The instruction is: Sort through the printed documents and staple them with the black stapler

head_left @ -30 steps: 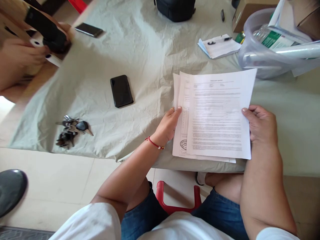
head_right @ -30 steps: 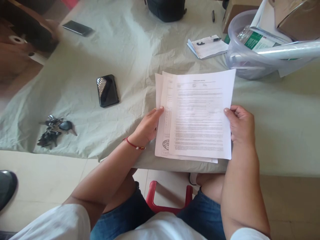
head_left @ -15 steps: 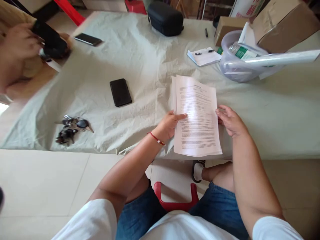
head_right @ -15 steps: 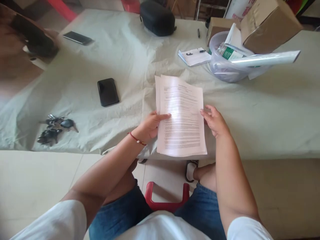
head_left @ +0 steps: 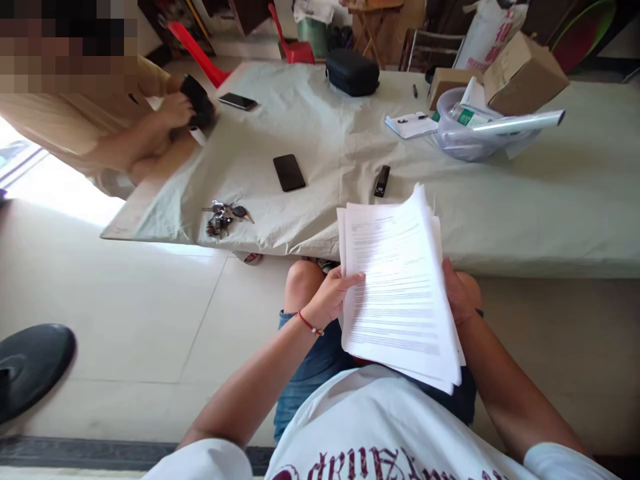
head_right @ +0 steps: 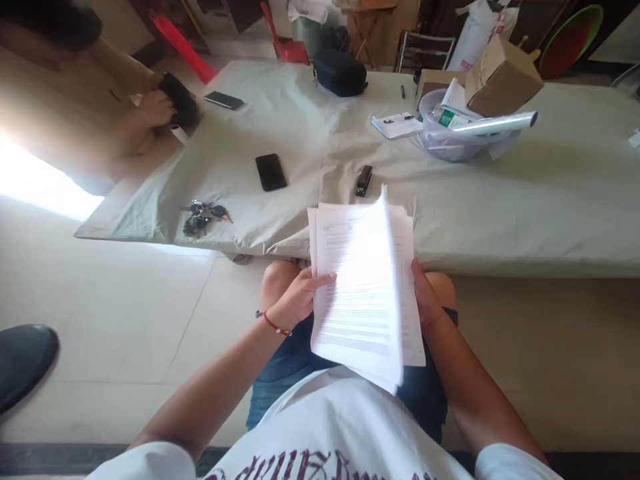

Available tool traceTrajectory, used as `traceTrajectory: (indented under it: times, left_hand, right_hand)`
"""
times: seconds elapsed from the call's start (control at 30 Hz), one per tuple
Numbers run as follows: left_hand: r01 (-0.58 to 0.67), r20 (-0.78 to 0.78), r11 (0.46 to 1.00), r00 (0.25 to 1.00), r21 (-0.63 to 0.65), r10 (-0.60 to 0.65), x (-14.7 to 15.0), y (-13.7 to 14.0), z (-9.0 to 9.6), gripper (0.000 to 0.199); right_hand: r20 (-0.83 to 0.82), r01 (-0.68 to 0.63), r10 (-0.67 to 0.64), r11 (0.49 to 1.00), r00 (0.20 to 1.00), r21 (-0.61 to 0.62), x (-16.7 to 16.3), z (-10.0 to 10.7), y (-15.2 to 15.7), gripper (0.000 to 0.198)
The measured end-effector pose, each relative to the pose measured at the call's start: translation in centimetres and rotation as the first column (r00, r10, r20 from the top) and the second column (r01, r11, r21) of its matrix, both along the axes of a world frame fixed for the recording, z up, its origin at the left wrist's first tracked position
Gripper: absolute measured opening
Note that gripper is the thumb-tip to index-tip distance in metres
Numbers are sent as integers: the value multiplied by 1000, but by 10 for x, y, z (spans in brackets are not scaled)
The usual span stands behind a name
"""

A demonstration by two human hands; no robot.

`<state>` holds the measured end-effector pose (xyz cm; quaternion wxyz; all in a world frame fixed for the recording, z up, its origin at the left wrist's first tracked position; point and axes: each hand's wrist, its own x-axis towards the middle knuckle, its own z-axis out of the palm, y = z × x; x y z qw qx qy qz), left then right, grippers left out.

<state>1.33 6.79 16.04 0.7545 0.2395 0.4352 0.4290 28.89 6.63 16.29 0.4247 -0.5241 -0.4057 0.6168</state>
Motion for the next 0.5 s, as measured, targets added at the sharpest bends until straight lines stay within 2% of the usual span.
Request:
traceTrajectory:
  times: [0.1, 0.17, 0.23, 0.37, 0.5]
  left_hand:
    - [-174, -107, 983, 978, 64, 180, -2, -43, -33, 52]
    - [-174, -109, 979, 977, 106, 185, -4, -63, -44, 53]
    - [-114, -74, 986, 990, 124, 124, -7, -74, -46, 52]
    - [-12, -7, 996, 1000, 83, 12, -14, -75, -44, 52]
    - [-78, -5, 991, 997, 105, 79, -4, -59, -43, 52]
  right_hand:
    - [-119, -20, 2, 989, 993, -149, -3, -7, -36, 82]
    - [-138, -20, -6, 983, 990, -185, -2, -12, -56, 74]
    - [-107, -24, 6, 985, 994, -173, 1, -14, -71, 65]
    - [-102, -31, 10, 976, 995, -214, 10, -12, -84, 65]
    - [-133, 93, -120, 977, 984, -192, 20, -14, -71, 67]
